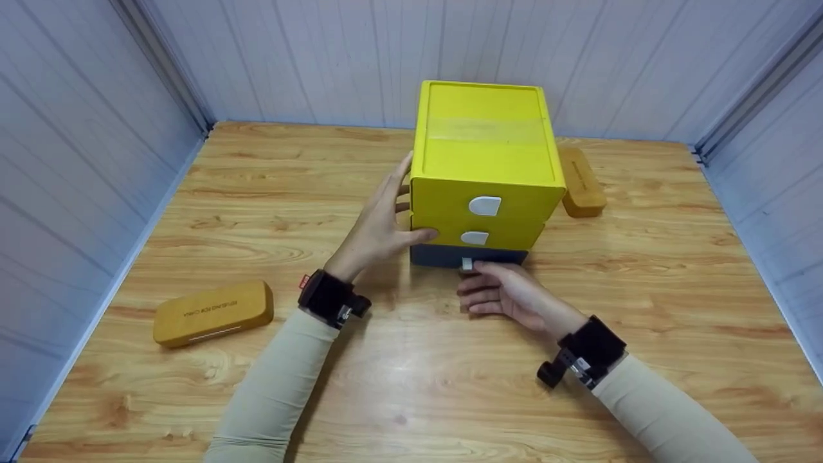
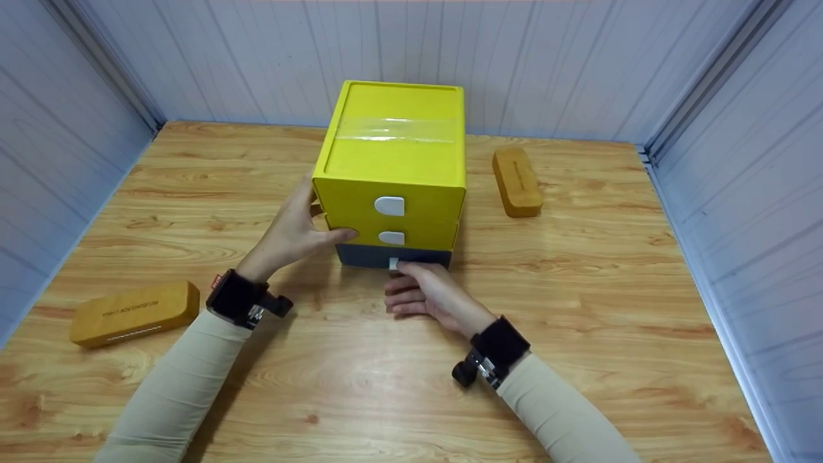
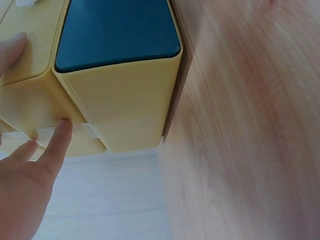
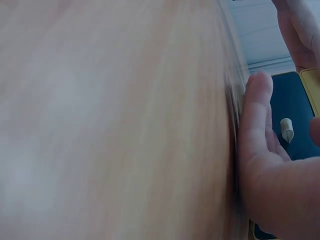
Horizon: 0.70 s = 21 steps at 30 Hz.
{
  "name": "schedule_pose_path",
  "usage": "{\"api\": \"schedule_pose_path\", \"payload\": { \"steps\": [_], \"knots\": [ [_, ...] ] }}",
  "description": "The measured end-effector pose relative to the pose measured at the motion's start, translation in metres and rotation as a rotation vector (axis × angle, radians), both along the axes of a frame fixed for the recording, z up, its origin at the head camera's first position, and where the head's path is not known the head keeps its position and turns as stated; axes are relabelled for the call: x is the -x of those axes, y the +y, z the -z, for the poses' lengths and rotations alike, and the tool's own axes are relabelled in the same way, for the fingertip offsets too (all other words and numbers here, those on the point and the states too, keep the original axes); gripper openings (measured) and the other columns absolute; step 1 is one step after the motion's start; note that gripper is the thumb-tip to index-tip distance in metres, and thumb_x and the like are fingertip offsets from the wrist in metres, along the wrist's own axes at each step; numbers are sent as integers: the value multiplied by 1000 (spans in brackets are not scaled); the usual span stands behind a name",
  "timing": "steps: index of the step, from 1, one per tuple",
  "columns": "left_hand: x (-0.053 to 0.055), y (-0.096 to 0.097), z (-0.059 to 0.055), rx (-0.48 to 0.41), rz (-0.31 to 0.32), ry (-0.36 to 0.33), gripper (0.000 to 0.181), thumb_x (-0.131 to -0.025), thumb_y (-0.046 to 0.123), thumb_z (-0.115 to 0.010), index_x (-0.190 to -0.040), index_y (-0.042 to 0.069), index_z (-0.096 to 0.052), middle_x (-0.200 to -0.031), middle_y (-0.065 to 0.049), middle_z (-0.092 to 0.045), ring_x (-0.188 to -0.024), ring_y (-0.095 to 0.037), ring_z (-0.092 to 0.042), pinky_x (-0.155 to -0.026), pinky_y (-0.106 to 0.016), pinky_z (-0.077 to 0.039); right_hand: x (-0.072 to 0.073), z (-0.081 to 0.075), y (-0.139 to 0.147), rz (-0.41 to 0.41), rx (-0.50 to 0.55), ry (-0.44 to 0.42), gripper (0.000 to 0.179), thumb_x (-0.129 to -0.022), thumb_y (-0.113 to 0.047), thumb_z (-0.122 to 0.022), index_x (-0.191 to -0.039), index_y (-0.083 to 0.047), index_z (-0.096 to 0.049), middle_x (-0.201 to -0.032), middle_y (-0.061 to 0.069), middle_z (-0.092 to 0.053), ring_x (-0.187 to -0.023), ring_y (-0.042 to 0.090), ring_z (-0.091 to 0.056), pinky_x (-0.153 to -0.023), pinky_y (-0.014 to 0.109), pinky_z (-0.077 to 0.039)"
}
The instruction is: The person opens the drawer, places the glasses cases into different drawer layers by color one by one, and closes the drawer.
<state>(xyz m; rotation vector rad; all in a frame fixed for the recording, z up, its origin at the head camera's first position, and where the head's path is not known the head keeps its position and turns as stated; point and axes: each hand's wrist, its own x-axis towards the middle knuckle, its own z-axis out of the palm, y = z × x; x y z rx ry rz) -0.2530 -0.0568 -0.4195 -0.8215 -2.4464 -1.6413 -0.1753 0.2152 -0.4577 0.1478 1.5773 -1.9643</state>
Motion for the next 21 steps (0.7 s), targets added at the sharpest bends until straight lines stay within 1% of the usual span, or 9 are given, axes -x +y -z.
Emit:
{"api": "schedule_pose_path", "payload": {
  "steps": [3,8,13,18,21],
  "knots": [
    [0,0,0,-10,5,-6,127,-80,11,-94,-168,49,-11,-173,5,-27,-140,-23,-55,-108,-35,-53,2,0,-4,1,-3,-7,50,-112,-29,-53,-142,11,-52,-113,15,-77,-95,29,-78,-89,42,-64],
    [0,0,0,-9,4,-14,127,-80,10,-94,-168,49,-11,-173,4,-27,-140,-23,-55,-108,-37,-54,4,0,-11,33,-17,-20,49,-111,-33,-57,-142,6,-56,-107,10,-78,-89,23,-77,-83,37,-65],
    [0,-1,1,-19,1,-23,128,-79,10,-95,-168,49,-11,-173,4,-27,-139,-23,-56,-107,-39,-55,5,1,-14,68,-41,-31,49,-110,-34,-61,-142,3,-60,-100,7,-79,-82,19,-77,-76,33,-65],
    [1,0,1,-18,4,-8,128,-79,10,-95,-168,48,-12,-173,2,-27,-139,-22,-56,-107,-37,-54,6,2,-16,101,-56,-46,47,-108,-31,-64,-140,3,-61,-97,6,-79,-79,19,-77,-74,32,-65],
    [1,0,1,-7,1,5,127,-79,12,-95,-169,46,-12,-173,2,-27,-139,-22,-55,-107,-33,-54,5,2,-17,114,-64,-49,44,-108,-28,-64,-138,4,-62,-96,7,-78,-79,18,-76,-72,32,-65]
  ]
}}
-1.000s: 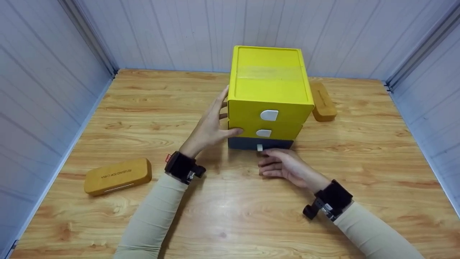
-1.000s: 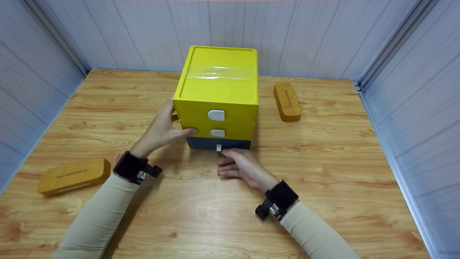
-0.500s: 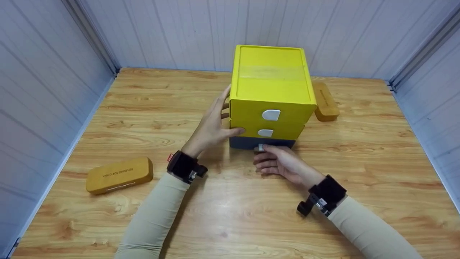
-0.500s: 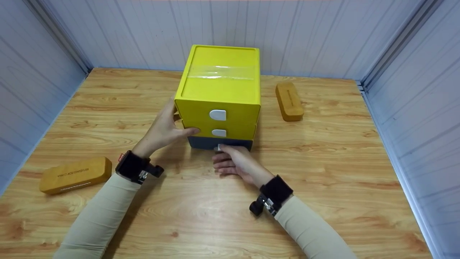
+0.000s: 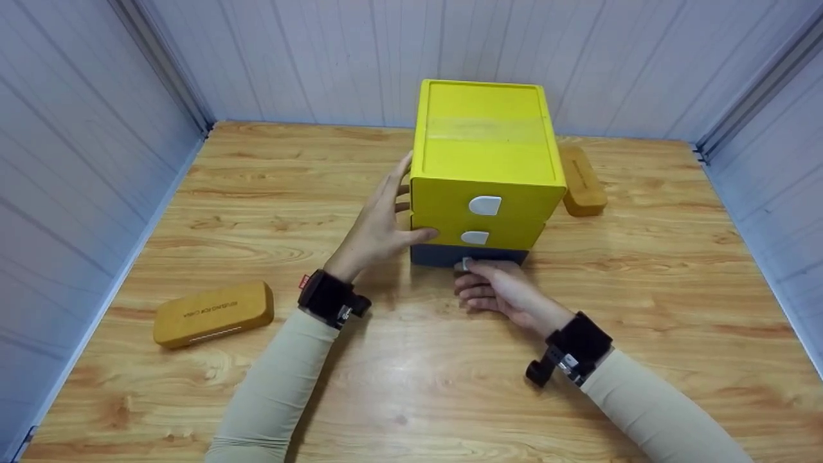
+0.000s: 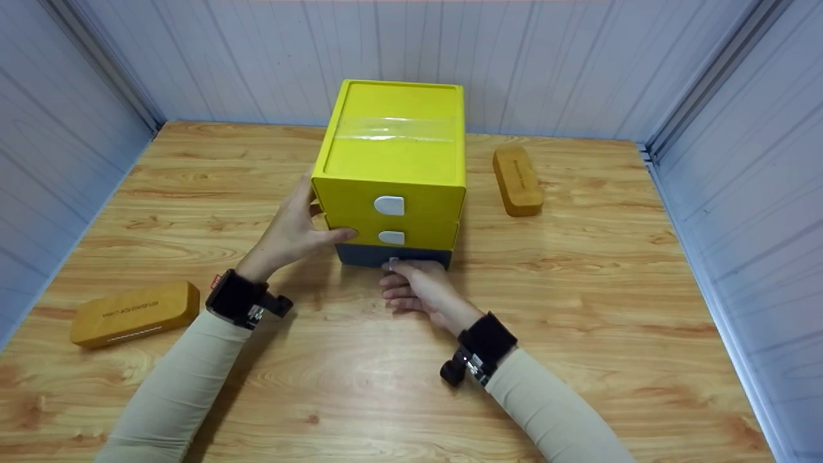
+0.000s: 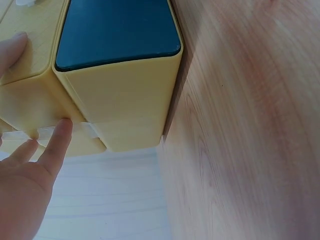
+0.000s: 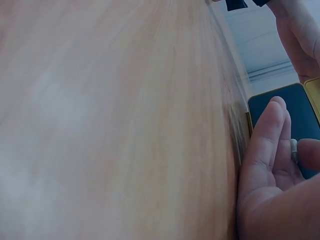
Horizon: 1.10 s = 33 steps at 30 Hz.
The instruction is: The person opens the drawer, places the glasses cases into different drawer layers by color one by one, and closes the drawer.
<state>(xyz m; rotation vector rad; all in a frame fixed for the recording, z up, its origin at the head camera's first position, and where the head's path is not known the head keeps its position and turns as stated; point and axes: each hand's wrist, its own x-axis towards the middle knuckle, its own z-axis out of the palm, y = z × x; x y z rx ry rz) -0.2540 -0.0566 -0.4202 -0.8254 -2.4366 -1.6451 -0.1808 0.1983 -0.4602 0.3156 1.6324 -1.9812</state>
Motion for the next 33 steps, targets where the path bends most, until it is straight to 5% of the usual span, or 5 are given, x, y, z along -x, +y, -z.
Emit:
{"api": "schedule_pose_path", "payload": {
  "steps": [6,17,25,33],
  "knots": [
    [0,0,0,28,-13,16,127,-79,15,-96,-169,46,-11,-173,2,-27,-142,-20,-53,-107,-27,-53,-1,1,-1,5,-20,15,40,-109,-24,-62,-136,5,-62,-90,5,-77,-76,15,-75,-70,29,-64],
    [1,0,-1,15,1,32,127,-79,14,-96,-171,39,-13,-173,-2,-28,-142,-24,-53,-109,-36,-53,-11,2,-1,-41,-45,31,41,-109,-21,-60,-137,8,-62,-90,5,-76,-79,16,-76,-74,28,-64],
    [-1,-2,0,25,-15,5,128,-79,15,-95,-169,45,-11,-173,0,-27,-140,-22,-54,-106,-31,-54,-19,1,-3,-57,-32,29,40,-111,-21,-58,-138,9,-61,-90,5,-76,-80,16,-76,-76,28,-64],
    [0,-1,-1,29,-4,27,127,-79,13,-96,-170,41,-12,-172,-3,-30,-139,-28,-55,-108,-40,-55,-28,0,-1,-78,-15,29,42,-111,-21,-57,-140,10,-59,-91,7,-77,-81,16,-76,-77,29,-65]
  ]
}}
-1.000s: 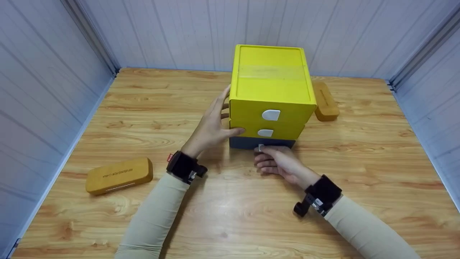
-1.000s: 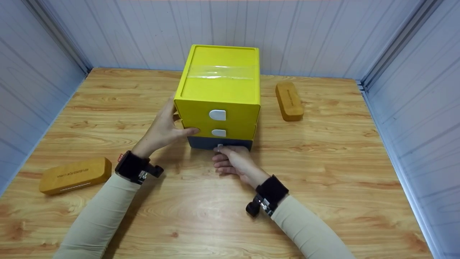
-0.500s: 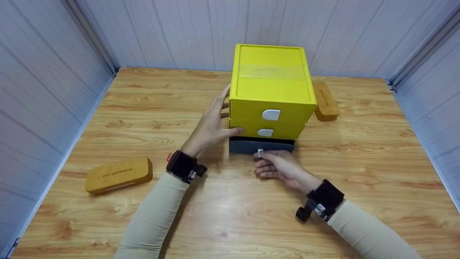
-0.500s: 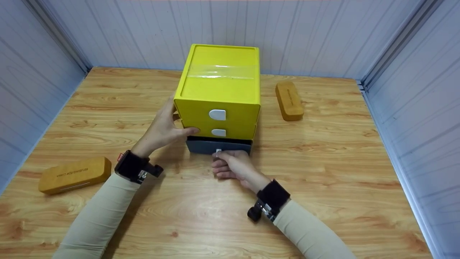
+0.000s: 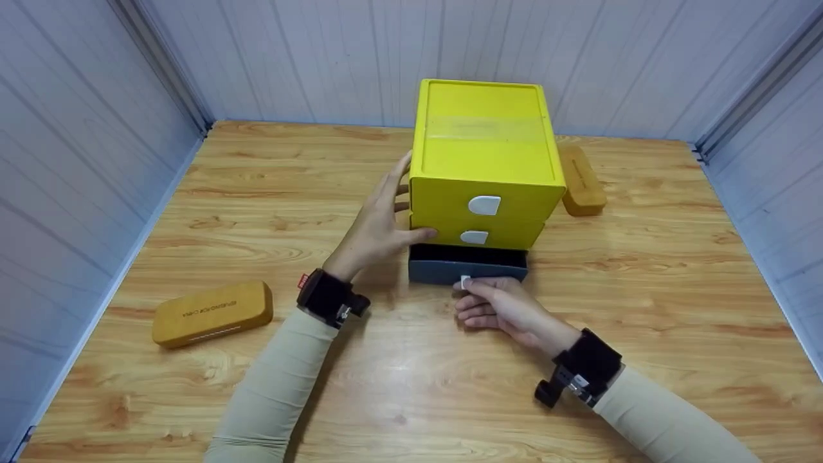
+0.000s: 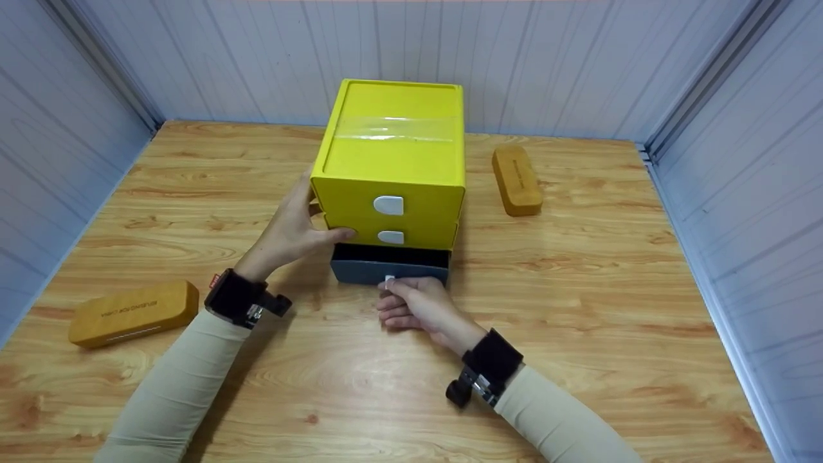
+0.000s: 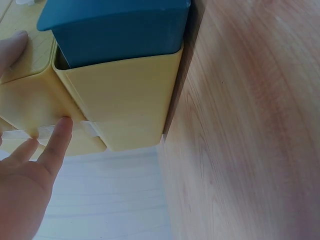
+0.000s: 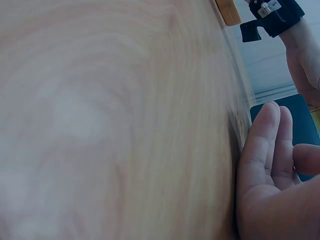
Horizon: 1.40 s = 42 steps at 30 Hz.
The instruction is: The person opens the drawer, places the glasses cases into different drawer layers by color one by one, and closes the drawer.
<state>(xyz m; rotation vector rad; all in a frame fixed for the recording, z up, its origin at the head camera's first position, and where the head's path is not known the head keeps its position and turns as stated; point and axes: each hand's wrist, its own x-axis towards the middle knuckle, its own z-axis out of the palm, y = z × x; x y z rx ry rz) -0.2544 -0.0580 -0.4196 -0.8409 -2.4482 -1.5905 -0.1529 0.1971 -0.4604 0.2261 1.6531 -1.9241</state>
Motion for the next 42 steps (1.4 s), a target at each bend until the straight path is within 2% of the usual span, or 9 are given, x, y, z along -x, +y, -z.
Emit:
{"api": "schedule_pose_path", "payload": {
  "steps": [5,17,22,29,42],
  "knots": [
    [0,0,-1,8,-5,3,127,-79,13,-96,-170,42,-12,-172,0,-28,-140,-25,-55,-107,-34,-54,-6,0,2,-23,7,-5,43,-111,-22,-57,-140,10,-59,-92,7,-77,-82,16,-77,-78,30,-65],
    [1,-1,0,4,-14,-16,128,-79,12,-95,-169,45,-11,-173,3,-27,-141,-22,-54,-107,-29,-53,-17,1,2,-69,-1,5,45,-111,-25,-58,-139,10,-61,-93,7,-77,-83,16,-77,-79,29,-65],
    [0,-1,1,-12,-7,-24,128,-79,10,-95,-168,47,-12,-173,5,-27,-141,-22,-54,-108,-32,-54,-21,1,3,-78,1,-1,46,-111,-28,-60,-138,9,-62,-93,7,-78,-82,15,-77,-78,28,-65],
    [0,0,1,-8,-1,-1,125,-80,13,-95,-168,48,-12,-172,8,-27,-140,-21,-54,-109,-37,-54,-29,2,4,-86,15,-9,47,-110,-28,-60,-139,10,-61,-91,7,-78,-79,15,-76,-77,27,-64],
    [0,0,0,18,-13,-9,126,-81,15,-95,-168,48,-11,-173,9,-26,-141,-22,-54,-108,-31,-53,-41,1,3,-88,22,-19,44,-110,-25,-59,-137,11,-61,-91,7,-78,-78,15,-76,-76,27,-64]
  ]
}}
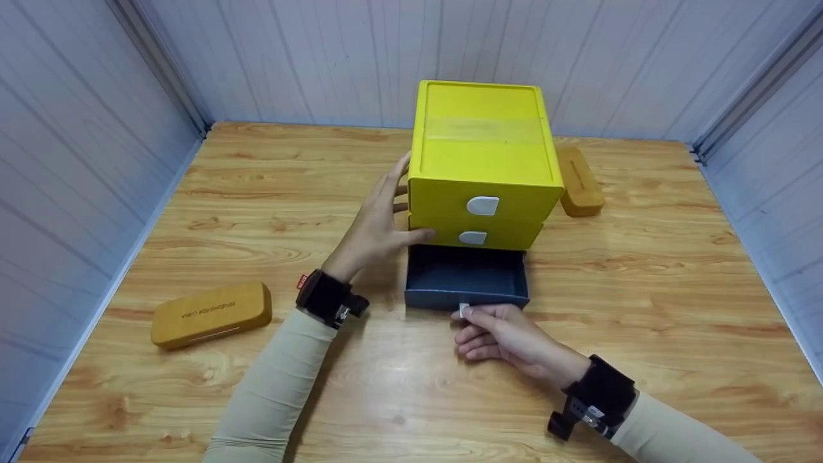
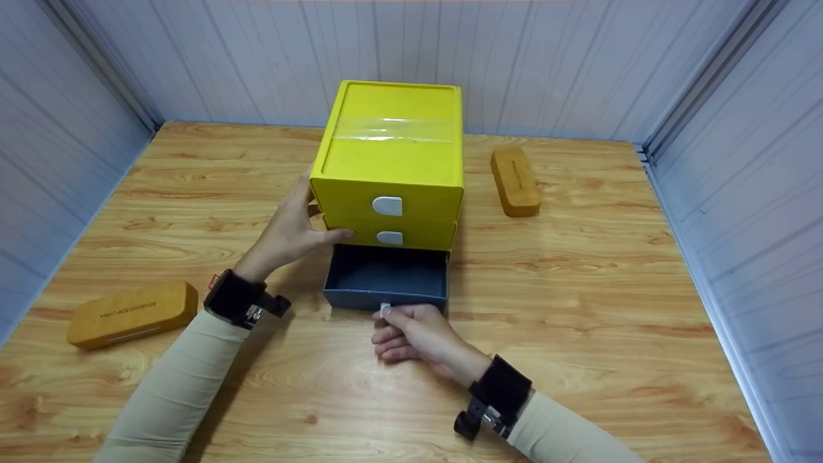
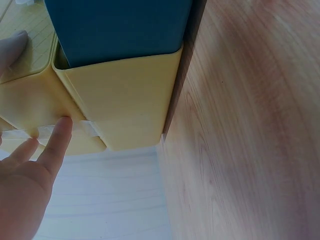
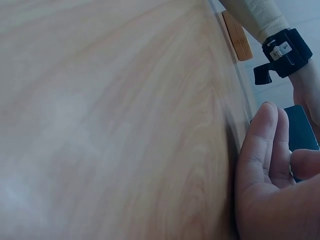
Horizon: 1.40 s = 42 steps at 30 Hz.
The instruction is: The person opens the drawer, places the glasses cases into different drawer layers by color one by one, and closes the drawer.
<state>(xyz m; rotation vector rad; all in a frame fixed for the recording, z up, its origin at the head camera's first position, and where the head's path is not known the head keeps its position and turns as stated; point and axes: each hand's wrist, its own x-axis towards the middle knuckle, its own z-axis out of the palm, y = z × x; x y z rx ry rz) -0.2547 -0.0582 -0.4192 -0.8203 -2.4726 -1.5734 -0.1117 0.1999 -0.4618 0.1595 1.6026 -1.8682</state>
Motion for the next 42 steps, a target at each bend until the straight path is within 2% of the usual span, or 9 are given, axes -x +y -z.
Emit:
{"api": "schedule_pose_path", "payload": {
  "steps": [11,19,27,35,42],
  "knots": [
    [0,0,0,4,0,1,125,-81,15,-94,-169,46,-11,-172,7,-26,-141,-22,-54,-107,-30,-53,-11,0,-1,-2,7,2,45,-110,-26,-59,-137,11,-61,-92,7,-78,-79,15,-76,-77,28,-64],
    [0,0,0,-6,6,0,126,-80,16,-95,-169,47,-11,-172,4,-28,-141,-23,-54,-109,-38,-54,-19,0,-2,-3,5,8,46,-111,-25,-58,-138,12,-60,-89,6,-77,-77,14,-75,-75,26,-64],
    [-1,0,-1,2,2,6,125,-80,19,-95,-169,46,-10,-171,2,-30,-139,-20,-55,-107,-27,-53,-26,-1,-3,-1,10,-8,44,-110,-26,-59,-134,10,-63,-86,6,-77,-76,14,-75,-74,27,-64],
    [0,0,0,-10,14,4,125,-81,18,-95,-168,47,-11,-171,4,-30,-139,-20,-55,-107,-27,-52,-35,-1,-3,-3,1,-27,43,-110,-26,-60,-134,10,-63,-86,6,-77,-75,14,-75,-74,28,-64],
    [2,0,1,-19,17,15,125,-80,16,-95,-170,41,-12,-171,2,-29,-140,-22,-54,-108,-32,-53,-38,-1,-6,-2,-12,-18,43,-110,-27,-59,-134,8,-64,-85,6,-76,-75,14,-75,-73,28,-64]
  ]
}}
